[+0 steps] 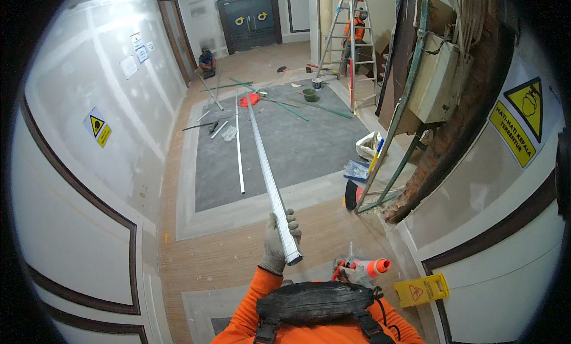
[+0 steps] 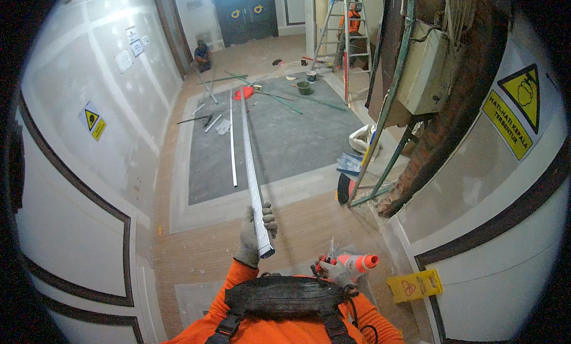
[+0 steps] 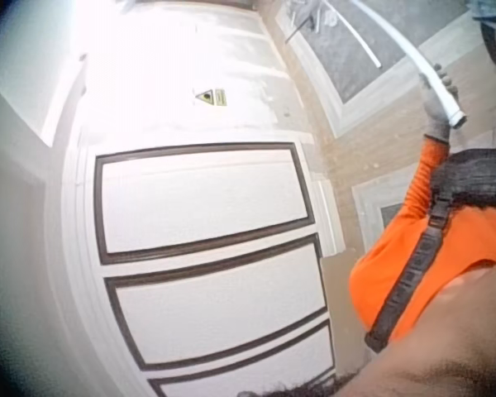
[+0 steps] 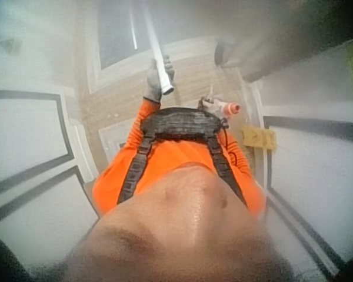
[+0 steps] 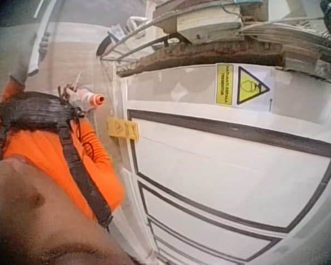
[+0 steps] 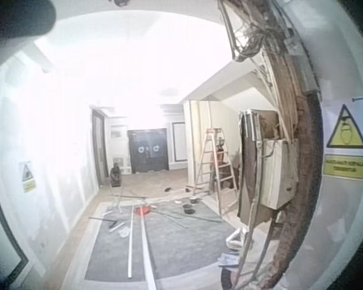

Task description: The person marks a metal strip with a marker and ruler, then uses tin snips to cut the strip into smaller pieces. The person sits on the floor while cutting and later stands to continue cutting a longer piece of the metal strip.

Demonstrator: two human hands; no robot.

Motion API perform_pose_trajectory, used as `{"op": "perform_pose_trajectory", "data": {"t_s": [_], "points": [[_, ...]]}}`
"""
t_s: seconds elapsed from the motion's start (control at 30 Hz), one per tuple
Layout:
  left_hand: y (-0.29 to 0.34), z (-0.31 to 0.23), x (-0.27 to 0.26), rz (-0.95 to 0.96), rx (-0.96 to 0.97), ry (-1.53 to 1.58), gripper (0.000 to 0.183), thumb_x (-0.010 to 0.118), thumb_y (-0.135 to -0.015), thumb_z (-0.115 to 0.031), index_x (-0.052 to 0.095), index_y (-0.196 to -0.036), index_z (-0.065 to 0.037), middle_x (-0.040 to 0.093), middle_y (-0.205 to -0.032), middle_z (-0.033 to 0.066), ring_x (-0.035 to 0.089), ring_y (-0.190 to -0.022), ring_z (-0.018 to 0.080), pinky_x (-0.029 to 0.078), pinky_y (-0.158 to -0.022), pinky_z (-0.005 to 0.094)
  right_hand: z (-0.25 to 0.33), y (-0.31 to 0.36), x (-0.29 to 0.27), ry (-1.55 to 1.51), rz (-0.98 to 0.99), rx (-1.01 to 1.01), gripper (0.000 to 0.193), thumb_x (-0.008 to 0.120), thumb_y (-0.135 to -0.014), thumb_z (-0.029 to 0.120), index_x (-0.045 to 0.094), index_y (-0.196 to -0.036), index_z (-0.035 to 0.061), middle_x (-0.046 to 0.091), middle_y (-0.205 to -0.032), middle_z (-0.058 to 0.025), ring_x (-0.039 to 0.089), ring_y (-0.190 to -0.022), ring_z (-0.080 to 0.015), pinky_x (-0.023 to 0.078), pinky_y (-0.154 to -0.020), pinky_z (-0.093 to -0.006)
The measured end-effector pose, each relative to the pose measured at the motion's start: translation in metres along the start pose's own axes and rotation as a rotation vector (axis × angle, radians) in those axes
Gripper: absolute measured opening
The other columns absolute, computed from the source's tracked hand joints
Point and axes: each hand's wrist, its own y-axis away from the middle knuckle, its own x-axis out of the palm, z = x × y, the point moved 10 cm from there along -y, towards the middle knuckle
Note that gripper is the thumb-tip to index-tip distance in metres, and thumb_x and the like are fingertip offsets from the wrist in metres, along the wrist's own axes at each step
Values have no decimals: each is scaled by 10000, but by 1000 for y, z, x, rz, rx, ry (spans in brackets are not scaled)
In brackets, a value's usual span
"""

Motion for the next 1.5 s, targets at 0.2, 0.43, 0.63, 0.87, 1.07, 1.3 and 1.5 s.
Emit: {"op": "perform_pose_trajectory", "data": {"t_s": [0.2, 0.43, 0.63, 0.87, 1.07, 1.3, 1.5], "points": [[1, -1, 1, -7, 15, -30, 610, 404, -1112, -547, 478, -1291, 31, 536, -920, 25, 519, -703, 110, 503, -616, 277, -41, -9, -8, -31, -32, 83, 207, 711, -991, 150, 648, -1169, 63, 688, -937, 3, 655, -813, -120, 529, -692, -269], [-7, 9, 1, 113, -49, -12, 595, 436, -1113, -501, 464, -1359, 40, 563, -977, 44, 557, -762, 137, 518, -677, 310, -70, -39, -61, -41, -71, 117, 211, 739, -983, 158, 696, -1160, 50, 708, -951, 32, 669, -809, -98, 499, -652, -209], [1, -3, -6, 98, -15, -35, 597, 441, -1112, -500, 469, -1352, 46, 556, -955, 39, 548, -756, 128, 515, -676, 309, -49, -5, -18, 177, -77, 161, 275, 743, -987, 163, 683, -1215, 21, 706, -936, 41, 690, -825, -118, 510, -665, -225], [1, -1, -4, 31, 8, -70, 613, 407, -1111, -540, 493, -1295, 39, 535, -910, 19, 510, -693, 102, 511, -627, 280, -60, -12, -29, 58, -75, 157, 339, 716, -995, 116, 632, -1295, -19, 711, -966, -10, 702, -849, -149, 541, -727, -229], [-8, 17, 8, 9, -4, -82, 611, 380, -1118, -544, 504, -1272, 34, 526, -893, 13, 506, -676, 93, 512, -608, 265, -77, -41, -87, -11, -66, 78, 291, 664, -1010, 85, 624, -1280, -18, 700, -988, -60, 699, -909, -162, 551, -788, -265], [4, -3, 10, 16, 33, -64, 598, 384, -1121, -528, 482, -1305, 32, 529, -927, 25, 529, -727, 120, 520, -645, 282, 45, 39, 68, 1063, -145, -328, 245, 699, -990, 185, 638, -1190, 57, 686, -1021, -97, 687, -946, -242, 532, -796, -385], [-5, 5, 26, 46, 15, 35, 580, 379, -1126, -521, 456, -1324, 19, 533, -944, 28, 539, -739, 110, 537, -656, 271, 130, 101, 160, 1368, -180, -740, 306, 685, -977, 248, 599, -1188, 45, 636, -1009, -198, 658, -927, -395, 514, -797, -470]]}}
